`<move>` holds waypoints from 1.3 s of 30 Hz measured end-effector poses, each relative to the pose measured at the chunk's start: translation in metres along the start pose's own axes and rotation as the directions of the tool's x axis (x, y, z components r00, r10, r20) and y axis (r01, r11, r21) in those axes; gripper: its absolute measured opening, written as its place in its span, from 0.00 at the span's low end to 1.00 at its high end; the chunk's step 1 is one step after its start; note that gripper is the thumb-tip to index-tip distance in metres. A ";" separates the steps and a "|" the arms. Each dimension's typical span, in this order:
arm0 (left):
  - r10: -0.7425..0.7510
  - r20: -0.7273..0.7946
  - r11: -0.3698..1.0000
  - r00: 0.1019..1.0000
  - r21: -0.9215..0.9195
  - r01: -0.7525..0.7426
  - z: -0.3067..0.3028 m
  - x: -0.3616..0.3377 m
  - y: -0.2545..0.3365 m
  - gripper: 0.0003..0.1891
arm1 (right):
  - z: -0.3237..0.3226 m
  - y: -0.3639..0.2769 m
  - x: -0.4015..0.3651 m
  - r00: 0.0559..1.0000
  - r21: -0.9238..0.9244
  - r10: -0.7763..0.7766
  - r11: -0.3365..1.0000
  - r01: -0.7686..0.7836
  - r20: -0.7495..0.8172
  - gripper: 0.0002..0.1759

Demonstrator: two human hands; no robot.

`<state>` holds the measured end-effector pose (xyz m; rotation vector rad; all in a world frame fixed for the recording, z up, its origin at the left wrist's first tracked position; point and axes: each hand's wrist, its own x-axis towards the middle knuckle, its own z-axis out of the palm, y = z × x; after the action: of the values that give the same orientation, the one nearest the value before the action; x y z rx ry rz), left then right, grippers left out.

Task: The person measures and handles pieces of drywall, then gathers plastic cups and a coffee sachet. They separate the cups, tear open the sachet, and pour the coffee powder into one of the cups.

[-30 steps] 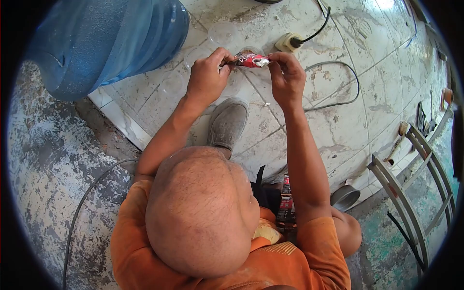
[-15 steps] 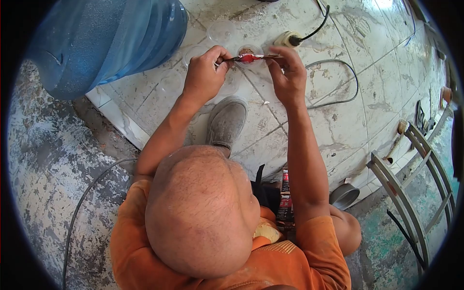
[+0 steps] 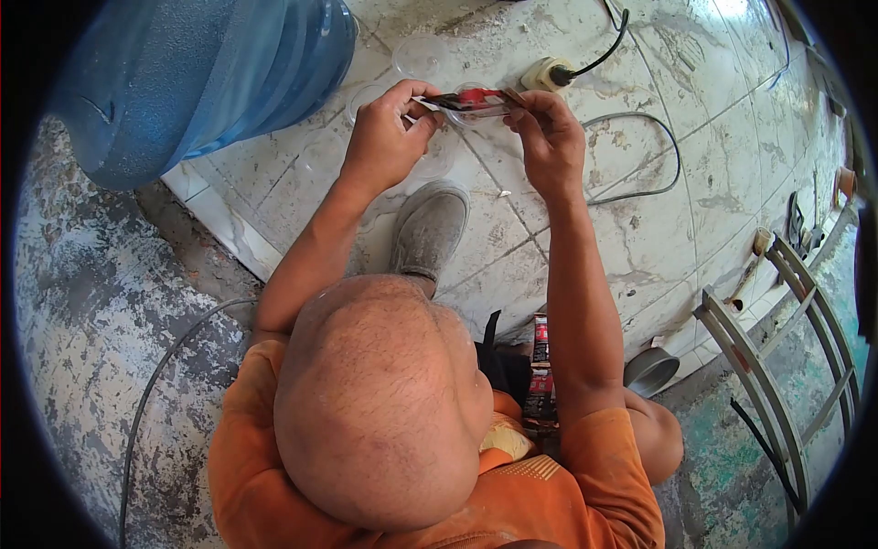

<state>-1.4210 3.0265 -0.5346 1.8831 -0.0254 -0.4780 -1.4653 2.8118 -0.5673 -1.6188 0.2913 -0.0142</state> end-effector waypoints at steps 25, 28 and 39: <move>0.356 -0.122 0.903 0.926 0.300 -0.308 0.009 0.003 -0.012 0.08 | 0.000 -0.005 0.004 0.999 0.111 -0.049 0.993 0.051 -0.021 0.11; 0.390 -0.106 0.881 0.915 0.333 -0.337 0.011 -0.001 -0.007 0.08 | -0.004 -0.015 0.004 0.997 -0.047 -0.055 0.997 0.058 0.059 0.13; 0.404 -0.080 0.890 0.911 0.266 -0.371 0.013 0.003 -0.007 0.09 | 0.001 -0.021 0.009 0.948 -0.412 -0.295 0.854 0.319 0.122 0.10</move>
<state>-1.4238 3.0165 -0.5453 2.0820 -0.3835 -0.0716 -1.4527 2.8114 -0.5486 -2.0889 -0.0172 -0.1610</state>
